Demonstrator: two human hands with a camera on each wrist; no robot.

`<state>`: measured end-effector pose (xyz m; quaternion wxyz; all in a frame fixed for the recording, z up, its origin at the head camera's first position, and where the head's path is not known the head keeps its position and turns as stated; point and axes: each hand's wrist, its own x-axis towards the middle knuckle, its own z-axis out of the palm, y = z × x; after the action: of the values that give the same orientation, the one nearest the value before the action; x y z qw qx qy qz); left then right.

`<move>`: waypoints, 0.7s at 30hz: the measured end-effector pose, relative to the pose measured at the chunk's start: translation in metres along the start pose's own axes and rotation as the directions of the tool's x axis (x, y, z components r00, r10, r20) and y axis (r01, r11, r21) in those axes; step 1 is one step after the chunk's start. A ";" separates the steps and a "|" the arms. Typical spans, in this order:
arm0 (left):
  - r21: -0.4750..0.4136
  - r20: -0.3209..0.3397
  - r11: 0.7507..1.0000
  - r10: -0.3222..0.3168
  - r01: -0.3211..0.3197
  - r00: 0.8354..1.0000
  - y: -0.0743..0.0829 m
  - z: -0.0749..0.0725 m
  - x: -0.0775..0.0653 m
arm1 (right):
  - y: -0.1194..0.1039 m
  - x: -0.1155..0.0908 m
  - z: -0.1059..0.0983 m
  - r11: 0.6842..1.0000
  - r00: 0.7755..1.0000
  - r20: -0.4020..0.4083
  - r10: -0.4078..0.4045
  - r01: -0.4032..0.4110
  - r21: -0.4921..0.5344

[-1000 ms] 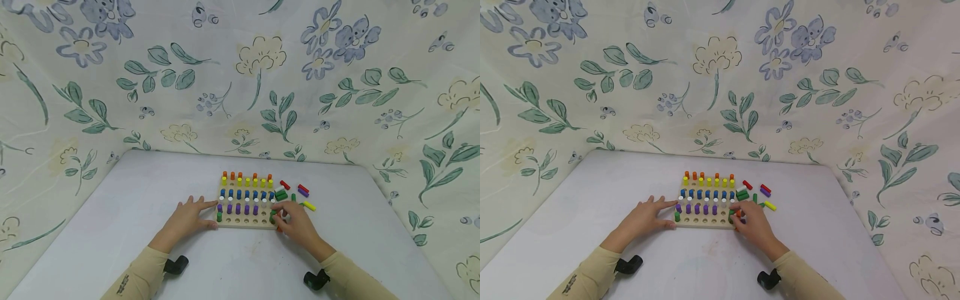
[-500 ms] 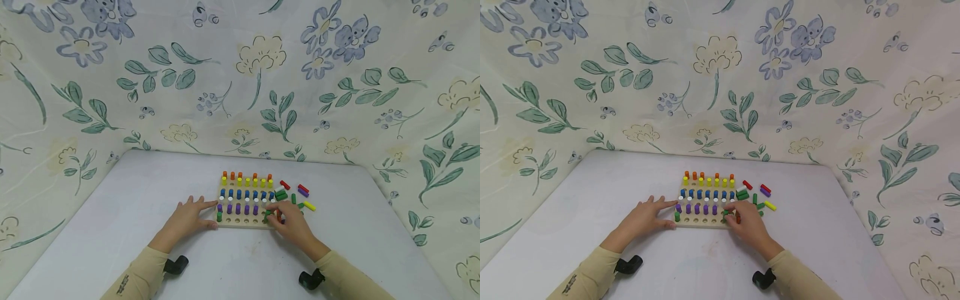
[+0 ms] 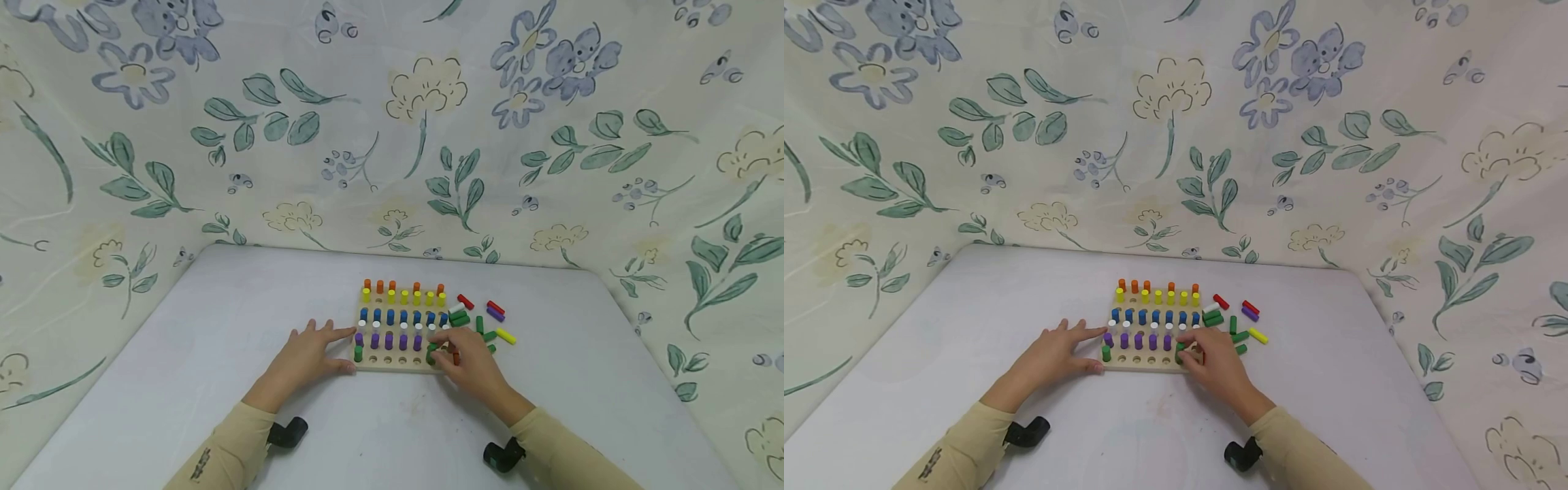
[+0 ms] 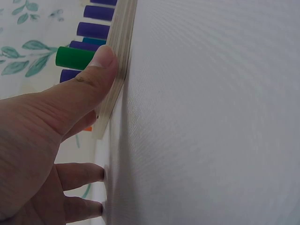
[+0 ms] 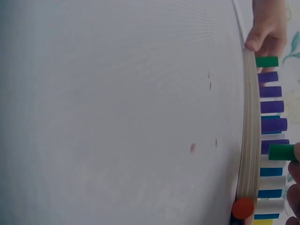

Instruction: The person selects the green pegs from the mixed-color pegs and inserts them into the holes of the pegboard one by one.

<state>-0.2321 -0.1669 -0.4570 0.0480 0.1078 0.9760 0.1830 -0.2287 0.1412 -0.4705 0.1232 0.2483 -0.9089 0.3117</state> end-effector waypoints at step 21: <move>0.006 0.014 1.000 -0.015 0.015 1.000 -0.001 0.001 0.002 | -0.010 0.007 0.013 1.000 1.000 0.012 -0.022 0.022 -0.009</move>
<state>-0.2337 -0.1670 -0.4582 0.0561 0.1018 0.9770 0.1788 -0.2304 0.1235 -0.4728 0.1225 0.2596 -0.9081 0.3048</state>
